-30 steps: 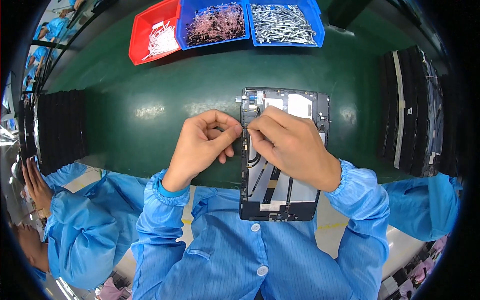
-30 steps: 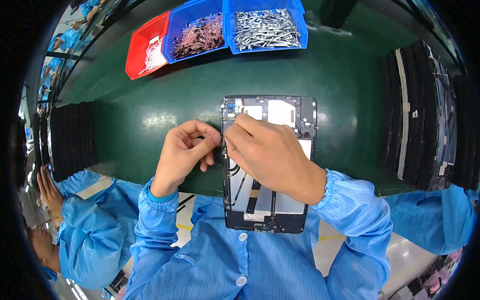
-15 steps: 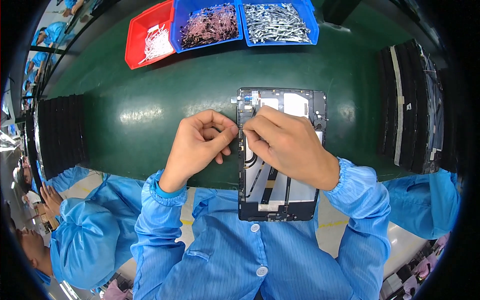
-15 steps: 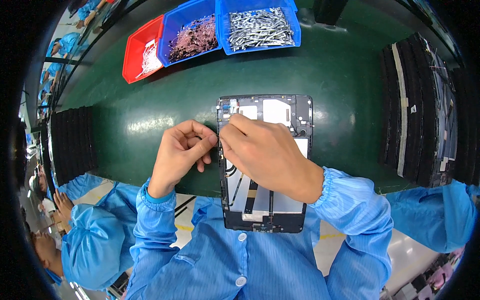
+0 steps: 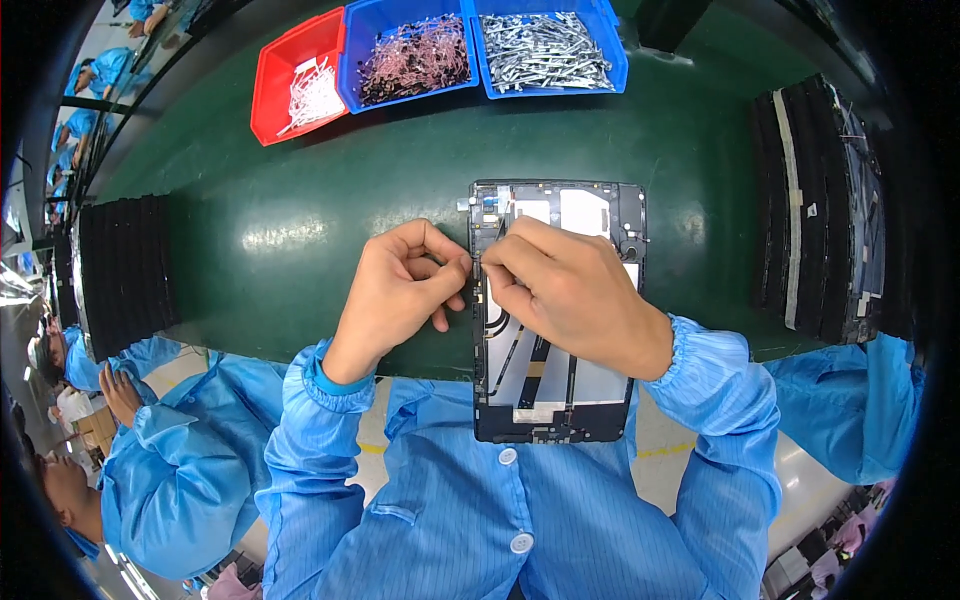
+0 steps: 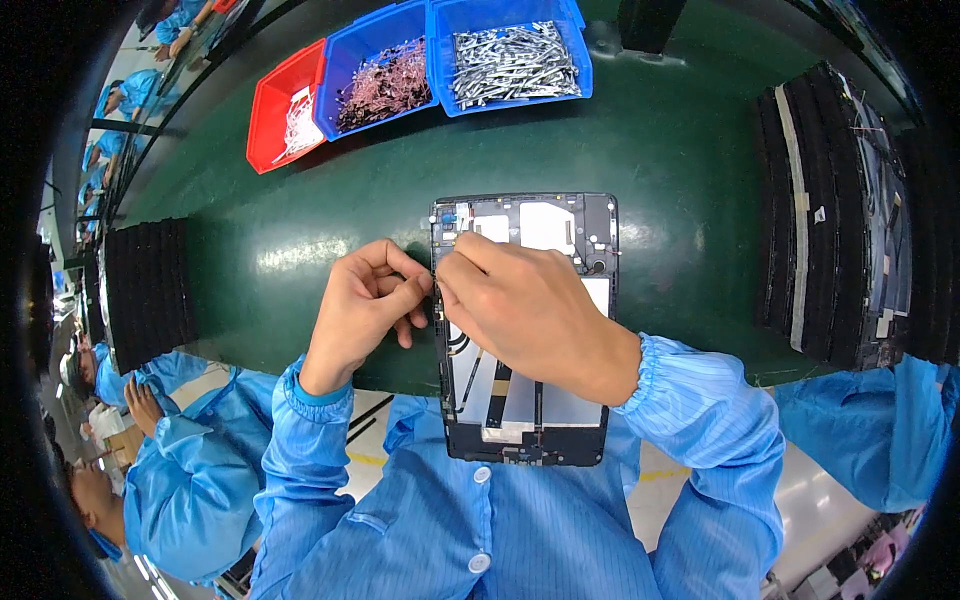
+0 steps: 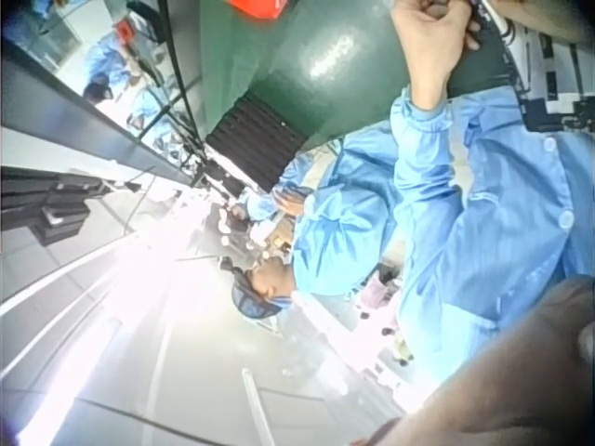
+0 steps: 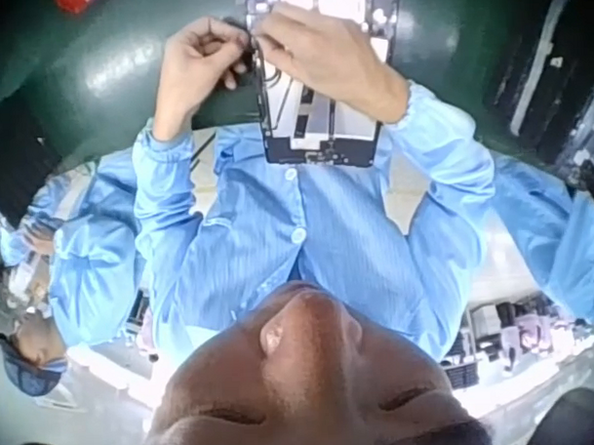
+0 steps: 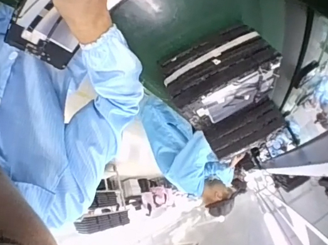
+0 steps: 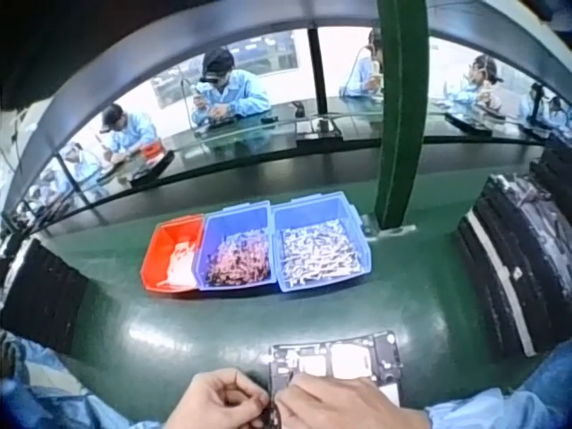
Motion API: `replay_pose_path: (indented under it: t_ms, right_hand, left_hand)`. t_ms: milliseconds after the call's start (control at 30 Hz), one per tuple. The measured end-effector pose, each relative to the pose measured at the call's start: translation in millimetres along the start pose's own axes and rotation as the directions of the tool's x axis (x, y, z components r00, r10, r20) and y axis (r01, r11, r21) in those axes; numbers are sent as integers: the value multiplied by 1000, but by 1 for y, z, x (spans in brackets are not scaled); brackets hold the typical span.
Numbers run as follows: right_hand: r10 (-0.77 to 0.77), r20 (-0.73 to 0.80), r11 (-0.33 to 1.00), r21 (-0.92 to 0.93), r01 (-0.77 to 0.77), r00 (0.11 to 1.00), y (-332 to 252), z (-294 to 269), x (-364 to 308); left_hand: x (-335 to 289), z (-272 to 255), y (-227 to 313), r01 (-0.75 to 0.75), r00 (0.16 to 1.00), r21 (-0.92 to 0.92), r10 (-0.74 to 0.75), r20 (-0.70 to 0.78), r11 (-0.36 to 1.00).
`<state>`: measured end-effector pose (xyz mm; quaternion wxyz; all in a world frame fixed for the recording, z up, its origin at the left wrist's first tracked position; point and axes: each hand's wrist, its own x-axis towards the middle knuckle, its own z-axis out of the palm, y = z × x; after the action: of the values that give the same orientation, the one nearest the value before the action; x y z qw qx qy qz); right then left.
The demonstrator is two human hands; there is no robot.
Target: The person assembles internal tablet components by hand, connecting internal cables and metal components into a tablet chassis.
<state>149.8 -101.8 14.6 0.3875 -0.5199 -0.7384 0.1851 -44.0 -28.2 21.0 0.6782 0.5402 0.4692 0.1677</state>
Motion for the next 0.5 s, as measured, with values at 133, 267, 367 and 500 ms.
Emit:
replay_pose_path:
  t_ms: [133,267,367,500]
  right_hand:
    - [43,-3,998,47,-43,999,-1,1,-3]
    - [175,-14,984,31,-175,984,-5,-7,-2]
    - [204,3,979,-8,-204,979,-6,-8,-1]
    - [206,35,978,-38,-205,978,-7,-10,6]
  left_hand:
    - [-1,3,-1,-19,1000,-4,19,-5,1000]
    - [1,4,-1,-51,999,-10,51,-2,999]
    - [2,2,2,-3,1000,-13,4,24,1000]
    - [5,1,8,-19,998,65,15,57,998]
